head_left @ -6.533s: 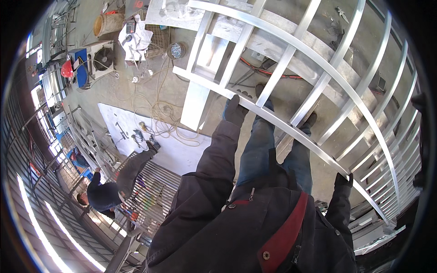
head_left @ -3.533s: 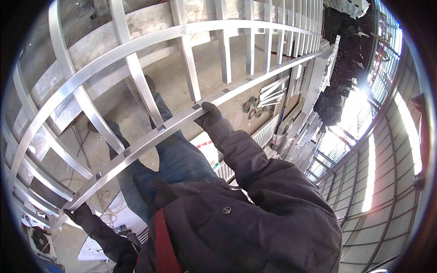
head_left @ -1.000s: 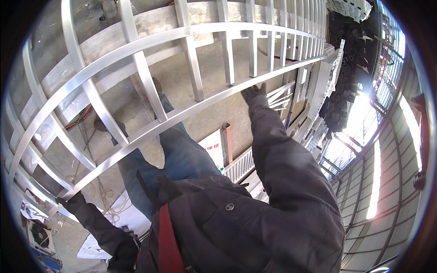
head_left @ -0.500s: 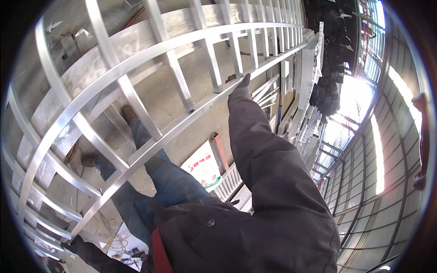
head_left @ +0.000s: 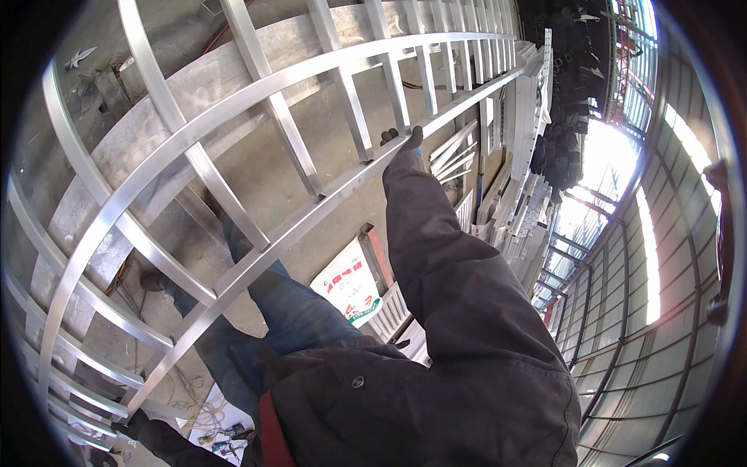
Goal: The person assembles a metal frame by placing long aluminum bars into a grid structure on the floor. They align and adjust the bars by hand, then lift and reposition the frame to continue assembly.
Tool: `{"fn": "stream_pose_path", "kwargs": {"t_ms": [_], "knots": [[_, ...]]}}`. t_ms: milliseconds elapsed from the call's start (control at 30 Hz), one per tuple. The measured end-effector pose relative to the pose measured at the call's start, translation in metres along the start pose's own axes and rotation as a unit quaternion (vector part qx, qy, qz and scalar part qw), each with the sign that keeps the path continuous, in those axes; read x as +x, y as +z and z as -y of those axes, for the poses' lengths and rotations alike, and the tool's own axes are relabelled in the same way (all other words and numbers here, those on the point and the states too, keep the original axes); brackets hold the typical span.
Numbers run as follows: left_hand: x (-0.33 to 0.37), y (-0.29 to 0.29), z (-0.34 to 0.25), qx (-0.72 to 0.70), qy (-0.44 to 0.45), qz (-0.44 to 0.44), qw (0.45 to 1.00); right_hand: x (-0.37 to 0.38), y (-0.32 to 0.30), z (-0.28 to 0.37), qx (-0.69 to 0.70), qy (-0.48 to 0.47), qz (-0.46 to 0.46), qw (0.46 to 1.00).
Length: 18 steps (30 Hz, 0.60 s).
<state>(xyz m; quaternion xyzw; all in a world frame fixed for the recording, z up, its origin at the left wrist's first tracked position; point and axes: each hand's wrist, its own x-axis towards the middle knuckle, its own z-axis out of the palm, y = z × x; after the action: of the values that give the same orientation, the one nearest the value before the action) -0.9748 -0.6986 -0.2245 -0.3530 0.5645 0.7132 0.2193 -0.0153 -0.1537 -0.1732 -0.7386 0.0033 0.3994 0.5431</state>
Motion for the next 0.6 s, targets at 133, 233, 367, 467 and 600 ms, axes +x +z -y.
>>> {"fn": "stream_pose_path", "kwargs": {"t_ms": [133,233,367,467,600], "knots": [[-0.004,0.003,-0.001,0.012,-0.001,-0.004,1.000,-0.003,-0.006,0.002,0.034,0.030,0.021,0.999],[0.003,0.001,-0.003,-0.011,-0.011,0.007,1.000,-0.002,-0.007,0.002,0.030,0.035,0.023,0.999],[0.017,-0.006,-0.007,-0.022,-0.018,0.015,0.999,0.000,-0.005,0.005,0.057,0.045,0.064,0.995],[0.023,-0.009,-0.009,-0.029,-0.028,0.025,0.999,-0.002,-0.004,0.009,0.078,0.078,0.090,0.990],[0.016,-0.005,-0.005,-0.044,0.002,-0.006,0.999,-0.005,-0.002,0.011,0.085,0.081,0.097,0.988]]}}
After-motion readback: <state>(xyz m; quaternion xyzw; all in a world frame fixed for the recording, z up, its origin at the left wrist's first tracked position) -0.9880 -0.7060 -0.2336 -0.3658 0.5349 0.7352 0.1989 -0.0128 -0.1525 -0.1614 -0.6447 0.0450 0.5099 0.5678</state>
